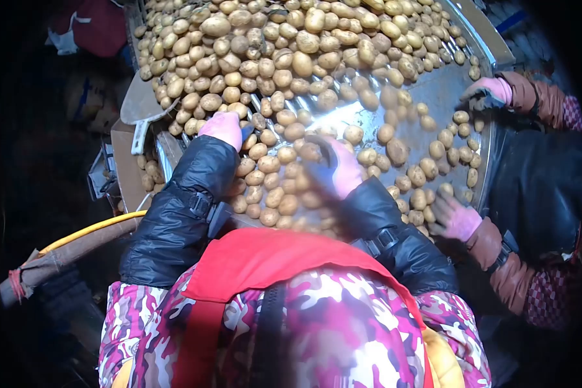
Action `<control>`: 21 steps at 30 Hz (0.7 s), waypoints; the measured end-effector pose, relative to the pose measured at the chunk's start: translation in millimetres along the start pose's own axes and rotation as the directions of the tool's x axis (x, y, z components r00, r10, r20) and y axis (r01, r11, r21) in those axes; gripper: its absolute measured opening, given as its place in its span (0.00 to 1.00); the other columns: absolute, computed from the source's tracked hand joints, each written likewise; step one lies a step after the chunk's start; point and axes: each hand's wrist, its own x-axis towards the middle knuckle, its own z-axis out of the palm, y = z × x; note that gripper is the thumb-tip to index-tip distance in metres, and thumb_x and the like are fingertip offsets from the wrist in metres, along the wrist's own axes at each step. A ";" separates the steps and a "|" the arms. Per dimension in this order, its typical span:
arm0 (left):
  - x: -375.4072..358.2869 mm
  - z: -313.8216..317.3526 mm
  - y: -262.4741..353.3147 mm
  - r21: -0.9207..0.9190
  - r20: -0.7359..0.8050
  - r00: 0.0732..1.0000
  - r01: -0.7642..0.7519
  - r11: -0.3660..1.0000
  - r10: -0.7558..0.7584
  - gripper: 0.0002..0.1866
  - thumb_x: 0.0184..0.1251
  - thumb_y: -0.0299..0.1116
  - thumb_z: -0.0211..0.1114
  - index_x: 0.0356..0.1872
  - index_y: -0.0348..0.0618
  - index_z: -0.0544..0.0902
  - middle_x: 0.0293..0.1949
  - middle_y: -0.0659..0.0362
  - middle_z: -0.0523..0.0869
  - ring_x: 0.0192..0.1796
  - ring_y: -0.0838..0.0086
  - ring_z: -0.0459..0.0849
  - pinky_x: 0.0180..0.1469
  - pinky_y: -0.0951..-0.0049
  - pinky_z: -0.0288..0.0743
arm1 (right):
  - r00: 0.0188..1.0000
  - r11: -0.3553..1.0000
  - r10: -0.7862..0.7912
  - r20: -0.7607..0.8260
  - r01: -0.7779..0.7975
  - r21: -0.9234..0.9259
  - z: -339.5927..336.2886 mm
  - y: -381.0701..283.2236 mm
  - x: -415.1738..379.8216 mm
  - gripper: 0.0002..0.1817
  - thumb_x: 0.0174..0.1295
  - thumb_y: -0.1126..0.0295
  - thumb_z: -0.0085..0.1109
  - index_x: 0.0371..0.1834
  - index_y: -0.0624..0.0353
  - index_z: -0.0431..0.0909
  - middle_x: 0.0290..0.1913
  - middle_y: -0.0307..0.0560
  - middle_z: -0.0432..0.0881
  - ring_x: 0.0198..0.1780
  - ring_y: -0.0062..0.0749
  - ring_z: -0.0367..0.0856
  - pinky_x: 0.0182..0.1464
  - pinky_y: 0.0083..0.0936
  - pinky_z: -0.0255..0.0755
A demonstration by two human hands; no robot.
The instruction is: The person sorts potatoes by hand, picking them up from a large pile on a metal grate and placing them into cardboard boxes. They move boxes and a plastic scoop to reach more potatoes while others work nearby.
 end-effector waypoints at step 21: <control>-6.3 24.5 66.3 0.156 0.079 0.978 -0.205 0.966 0.194 0.12 0.75 0.34 0.58 0.52 0.43 0.83 0.58 0.44 0.83 0.57 0.49 0.88 0.56 0.49 0.82 | 0.983 0.871 0.162 0.082 -0.182 0.456 -13.3 9.8 -3.2 0.34 0.65 0.48 0.71 0.66 0.63 0.81 0.53 0.48 0.88 0.54 0.28 0.83 0.54 0.30 0.79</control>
